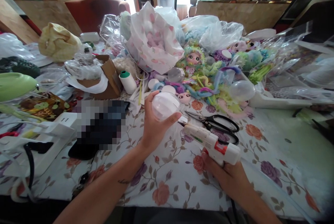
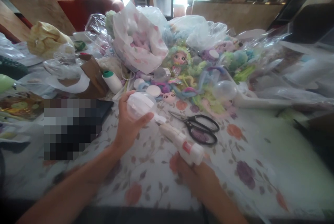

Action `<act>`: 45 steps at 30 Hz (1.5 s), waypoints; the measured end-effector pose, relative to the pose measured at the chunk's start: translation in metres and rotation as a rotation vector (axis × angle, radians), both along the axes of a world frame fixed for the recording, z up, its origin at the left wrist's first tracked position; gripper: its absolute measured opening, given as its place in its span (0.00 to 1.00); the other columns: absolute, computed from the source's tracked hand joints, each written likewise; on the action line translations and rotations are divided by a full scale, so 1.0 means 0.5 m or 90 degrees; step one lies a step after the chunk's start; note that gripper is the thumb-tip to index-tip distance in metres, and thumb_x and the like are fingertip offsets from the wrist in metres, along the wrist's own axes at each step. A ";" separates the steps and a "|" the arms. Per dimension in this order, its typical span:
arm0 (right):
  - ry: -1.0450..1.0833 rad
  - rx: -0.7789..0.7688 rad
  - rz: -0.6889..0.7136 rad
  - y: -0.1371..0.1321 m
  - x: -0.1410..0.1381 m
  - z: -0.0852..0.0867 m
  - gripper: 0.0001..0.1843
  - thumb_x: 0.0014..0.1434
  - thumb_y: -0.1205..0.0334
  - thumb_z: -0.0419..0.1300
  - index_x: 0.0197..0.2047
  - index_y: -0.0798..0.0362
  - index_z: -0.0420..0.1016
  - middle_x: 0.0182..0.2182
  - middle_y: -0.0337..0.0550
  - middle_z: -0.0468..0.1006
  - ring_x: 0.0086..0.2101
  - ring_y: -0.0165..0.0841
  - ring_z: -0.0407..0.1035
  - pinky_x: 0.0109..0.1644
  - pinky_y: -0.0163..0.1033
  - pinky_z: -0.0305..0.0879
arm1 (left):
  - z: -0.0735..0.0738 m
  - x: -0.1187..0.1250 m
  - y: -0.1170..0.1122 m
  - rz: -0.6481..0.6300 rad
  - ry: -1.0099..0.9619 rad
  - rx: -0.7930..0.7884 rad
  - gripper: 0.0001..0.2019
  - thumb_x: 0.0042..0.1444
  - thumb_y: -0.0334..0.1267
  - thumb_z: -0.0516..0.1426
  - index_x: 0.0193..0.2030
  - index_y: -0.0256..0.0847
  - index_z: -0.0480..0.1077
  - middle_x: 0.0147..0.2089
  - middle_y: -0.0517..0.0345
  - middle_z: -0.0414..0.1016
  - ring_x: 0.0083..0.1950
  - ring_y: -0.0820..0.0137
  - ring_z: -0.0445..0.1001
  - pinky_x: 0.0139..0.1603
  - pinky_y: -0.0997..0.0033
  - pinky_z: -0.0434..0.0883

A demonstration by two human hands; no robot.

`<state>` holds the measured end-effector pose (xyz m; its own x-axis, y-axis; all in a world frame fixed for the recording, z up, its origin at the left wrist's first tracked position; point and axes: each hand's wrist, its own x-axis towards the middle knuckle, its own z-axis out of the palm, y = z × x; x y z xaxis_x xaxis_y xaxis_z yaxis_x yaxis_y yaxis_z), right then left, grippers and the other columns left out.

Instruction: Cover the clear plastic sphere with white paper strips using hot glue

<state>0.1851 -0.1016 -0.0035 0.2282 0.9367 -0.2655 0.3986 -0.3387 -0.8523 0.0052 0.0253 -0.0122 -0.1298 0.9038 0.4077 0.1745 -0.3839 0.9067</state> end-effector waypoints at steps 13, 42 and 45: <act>0.028 -0.007 -0.021 -0.002 0.002 -0.004 0.17 0.54 0.48 0.60 0.23 0.52 0.74 0.17 0.39 0.75 0.20 0.32 0.70 0.23 0.34 0.67 | -0.002 -0.005 0.007 0.008 -0.030 -0.006 0.37 0.44 0.51 0.70 0.59 0.52 0.61 0.62 0.53 0.64 0.67 0.54 0.63 0.68 0.49 0.61; -0.020 -0.007 -0.020 -0.005 0.008 -0.010 0.19 0.56 0.47 0.59 0.23 0.51 0.75 0.18 0.40 0.75 0.20 0.33 0.69 0.23 0.35 0.65 | 0.001 -0.012 0.008 0.010 -0.020 -0.001 0.35 0.47 0.52 0.69 0.60 0.57 0.60 0.65 0.56 0.63 0.69 0.54 0.63 0.67 0.51 0.66; -0.018 -0.004 -0.020 -0.006 0.008 -0.011 0.18 0.55 0.46 0.60 0.24 0.51 0.76 0.18 0.40 0.76 0.21 0.33 0.70 0.24 0.36 0.65 | 0.002 -0.013 0.009 0.010 -0.021 0.003 0.35 0.46 0.52 0.69 0.59 0.57 0.60 0.65 0.56 0.63 0.69 0.54 0.62 0.66 0.51 0.67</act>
<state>0.1889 -0.1044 -0.0091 0.2652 0.9273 -0.2643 0.4122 -0.3568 -0.8384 -0.0011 0.0296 -0.0114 -0.1580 0.8994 0.4076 0.1503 -0.3861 0.9101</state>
